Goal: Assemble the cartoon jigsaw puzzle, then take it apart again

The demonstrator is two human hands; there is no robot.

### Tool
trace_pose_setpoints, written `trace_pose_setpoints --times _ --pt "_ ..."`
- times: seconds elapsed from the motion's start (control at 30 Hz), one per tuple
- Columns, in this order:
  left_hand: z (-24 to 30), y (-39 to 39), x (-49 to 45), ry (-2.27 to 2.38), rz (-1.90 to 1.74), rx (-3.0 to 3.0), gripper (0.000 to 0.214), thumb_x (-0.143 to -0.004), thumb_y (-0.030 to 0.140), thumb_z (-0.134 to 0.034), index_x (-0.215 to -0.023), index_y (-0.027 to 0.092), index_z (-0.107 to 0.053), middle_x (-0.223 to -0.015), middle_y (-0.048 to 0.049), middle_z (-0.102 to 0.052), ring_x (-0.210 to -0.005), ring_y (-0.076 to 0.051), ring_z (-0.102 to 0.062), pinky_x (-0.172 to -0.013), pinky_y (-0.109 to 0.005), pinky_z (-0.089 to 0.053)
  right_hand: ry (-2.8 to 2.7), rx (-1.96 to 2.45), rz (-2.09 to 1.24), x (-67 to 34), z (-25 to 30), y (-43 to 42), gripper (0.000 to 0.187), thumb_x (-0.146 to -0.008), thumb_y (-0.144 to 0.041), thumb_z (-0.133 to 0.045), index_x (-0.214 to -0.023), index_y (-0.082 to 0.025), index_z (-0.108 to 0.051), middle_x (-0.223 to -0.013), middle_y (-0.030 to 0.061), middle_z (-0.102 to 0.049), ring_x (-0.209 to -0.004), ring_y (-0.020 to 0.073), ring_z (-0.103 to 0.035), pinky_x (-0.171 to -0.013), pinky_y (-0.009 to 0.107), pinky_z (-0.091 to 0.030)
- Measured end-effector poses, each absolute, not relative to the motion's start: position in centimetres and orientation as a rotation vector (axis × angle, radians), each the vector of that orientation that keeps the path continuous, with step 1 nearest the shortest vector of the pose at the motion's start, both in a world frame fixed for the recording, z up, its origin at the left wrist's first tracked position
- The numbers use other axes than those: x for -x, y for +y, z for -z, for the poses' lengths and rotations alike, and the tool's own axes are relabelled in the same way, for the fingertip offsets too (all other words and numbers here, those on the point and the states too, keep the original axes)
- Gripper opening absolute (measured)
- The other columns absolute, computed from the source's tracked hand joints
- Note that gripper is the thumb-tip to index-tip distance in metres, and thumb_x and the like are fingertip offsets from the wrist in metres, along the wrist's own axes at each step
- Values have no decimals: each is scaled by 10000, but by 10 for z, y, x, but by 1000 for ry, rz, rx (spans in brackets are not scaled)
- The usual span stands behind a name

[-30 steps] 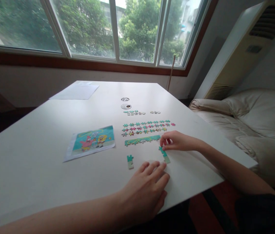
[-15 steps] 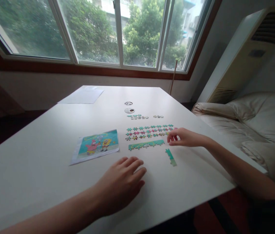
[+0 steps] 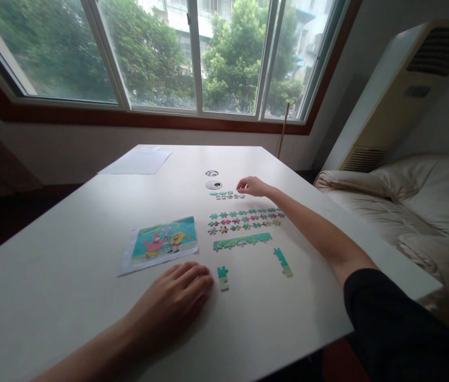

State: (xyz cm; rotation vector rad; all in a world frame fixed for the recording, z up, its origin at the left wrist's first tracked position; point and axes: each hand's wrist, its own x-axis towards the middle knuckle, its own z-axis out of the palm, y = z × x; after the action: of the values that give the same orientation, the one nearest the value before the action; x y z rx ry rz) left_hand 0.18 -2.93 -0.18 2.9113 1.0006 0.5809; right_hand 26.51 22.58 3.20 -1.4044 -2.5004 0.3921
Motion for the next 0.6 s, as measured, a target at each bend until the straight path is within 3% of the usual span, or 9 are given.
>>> trace_pose_setpoints --times 0.17,0.37,0.6 --pt "-1 -28 0 979 -555 -2904 227 -850 118 -407 -975 195 -581 -978 -65 -625 -928 -194 -552 -808 -344 -486 -2449 1455 -406 -244 -16 248 280 -771 -298 -634 -986 -124 -676 -940 88 -679 -785 142 -598 -710 232 -428" --pt "-2 -28 0 948 -596 -2937 222 -861 135 -393 -955 190 -586 -961 -68 -625 -902 -190 -556 -784 -329 -489 -2436 1564 -455 -236 -11 263 250 -723 -273 -680 -930 -134 -698 -906 67 -693 -753 128 -606 -677 205 -445" --pt "-1 -28 1 905 -582 -2946 213 -861 137 -406 -983 189 -573 -974 -72 -621 -907 -205 -551 -776 -344 -490 -2395 1728 -592 -230 -14 270 222 -695 -263 -694 -883 -145 -695 -805 54 -691 -587 107 -587 -527 195 -467"
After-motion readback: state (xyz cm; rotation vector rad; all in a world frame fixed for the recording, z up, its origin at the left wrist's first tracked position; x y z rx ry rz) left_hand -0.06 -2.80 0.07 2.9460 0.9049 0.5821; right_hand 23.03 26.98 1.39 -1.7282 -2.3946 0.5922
